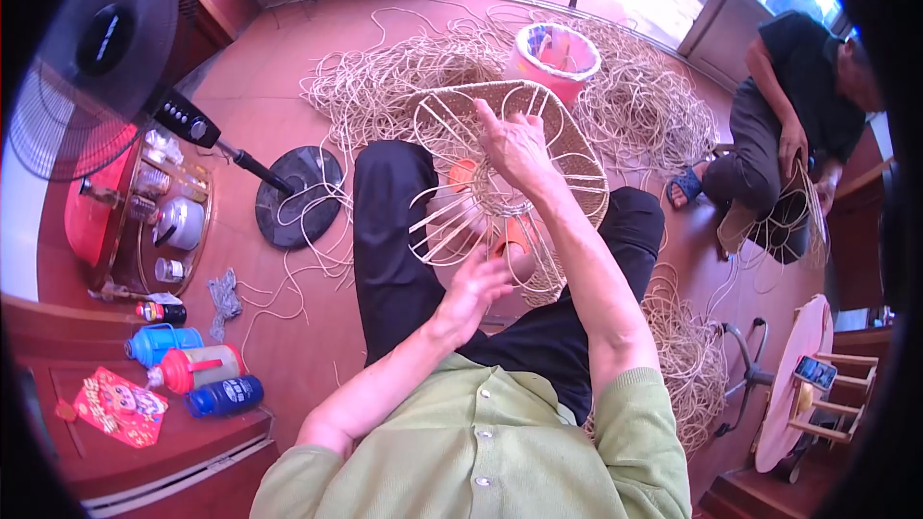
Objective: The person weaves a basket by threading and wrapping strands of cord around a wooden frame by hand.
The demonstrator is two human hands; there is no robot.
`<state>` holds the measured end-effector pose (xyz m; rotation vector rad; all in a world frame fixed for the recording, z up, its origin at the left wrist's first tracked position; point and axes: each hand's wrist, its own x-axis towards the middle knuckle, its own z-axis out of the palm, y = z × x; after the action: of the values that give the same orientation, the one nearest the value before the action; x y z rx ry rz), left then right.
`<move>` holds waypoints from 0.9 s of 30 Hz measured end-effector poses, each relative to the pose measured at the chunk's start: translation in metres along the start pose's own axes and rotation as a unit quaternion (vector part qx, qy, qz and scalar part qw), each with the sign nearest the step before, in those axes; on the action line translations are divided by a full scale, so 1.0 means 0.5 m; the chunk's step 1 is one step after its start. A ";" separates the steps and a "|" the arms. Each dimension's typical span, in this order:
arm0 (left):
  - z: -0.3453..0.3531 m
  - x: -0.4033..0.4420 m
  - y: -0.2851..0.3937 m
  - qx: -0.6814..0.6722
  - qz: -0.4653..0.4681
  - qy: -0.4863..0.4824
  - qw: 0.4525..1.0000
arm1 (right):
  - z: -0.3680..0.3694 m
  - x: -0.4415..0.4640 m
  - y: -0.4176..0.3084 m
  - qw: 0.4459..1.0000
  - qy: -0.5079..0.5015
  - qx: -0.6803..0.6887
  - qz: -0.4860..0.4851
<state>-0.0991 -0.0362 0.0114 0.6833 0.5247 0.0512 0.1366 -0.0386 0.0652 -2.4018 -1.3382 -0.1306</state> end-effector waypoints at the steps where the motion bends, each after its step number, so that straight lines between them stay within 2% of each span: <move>1: 0.003 0.019 0.001 -0.049 0.032 0.000 0.998 | 0.000 0.000 0.002 1.000 -0.026 0.008 0.006; 2: 0.002 0.036 0.000 -0.097 0.064 -0.002 0.993 | -0.002 0.000 0.006 0.999 -0.051 0.014 0.013; 3: -0.016 0.050 -0.007 -0.073 0.086 0.001 0.994 | -0.007 -0.007 0.009 0.998 -0.041 0.035 0.017; 6: -0.021 0.038 0.023 -0.015 0.077 -0.022 0.997 | -0.059 -0.050 0.007 0.995 0.043 0.055 0.078; 7: 0.002 0.028 0.046 0.014 0.102 -0.045 0.994 | -0.079 -0.065 0.011 0.987 0.065 0.074 0.126; 8: -0.001 0.036 0.067 0.040 0.136 -0.063 0.988 | -0.109 -0.081 0.020 0.967 0.055 0.170 0.182; 10: -0.020 0.067 0.136 0.181 0.141 -0.085 0.970 | -0.098 -0.147 0.058 0.936 0.173 0.240 0.189; 12: 0.020 0.054 0.244 0.268 0.105 -0.135 0.948 | -0.053 -0.227 0.096 0.859 0.170 0.439 0.201; 14: 0.031 0.080 0.314 0.361 0.104 -0.161 0.913 | -0.003 -0.309 0.022 0.725 0.241 0.596 0.247; 16: 0.059 0.081 0.359 0.452 0.049 -0.155 0.877 | 0.064 -0.386 -0.044 0.654 0.223 0.667 0.279; 18: 0.078 0.078 0.365 0.574 0.029 -0.143 0.806 | 0.110 -0.432 -0.120 0.559 0.225 0.735 0.310; 19: 0.080 0.083 0.360 0.588 0.028 -0.140 0.797 | 0.107 -0.444 -0.145 0.504 0.216 0.782 0.297; 22: 0.067 0.119 0.343 0.619 0.039 -0.126 0.774 | 0.111 -0.461 -0.136 0.511 0.218 0.768 0.319; 23: 0.054 0.143 0.339 0.622 0.052 -0.119 0.772 | 0.108 -0.455 -0.136 0.494 0.219 0.783 0.308; 25: 0.043 0.176 0.332 0.637 0.063 -0.076 0.764 | 0.141 -0.441 -0.111 0.514 0.223 0.764 0.319; 26: 0.038 0.185 0.319 0.654 0.148 -0.061 0.740 | 0.159 -0.434 -0.098 0.527 0.218 0.755 0.324; 27: 0.040 0.186 0.295 0.665 0.231 -0.042 0.709 | 0.143 -0.430 -0.095 0.496 0.220 0.772 0.330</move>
<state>0.0096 0.0867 0.0738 2.2421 0.2052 0.1113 -0.0269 -0.1611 -0.0439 -0.8815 0.1096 0.4606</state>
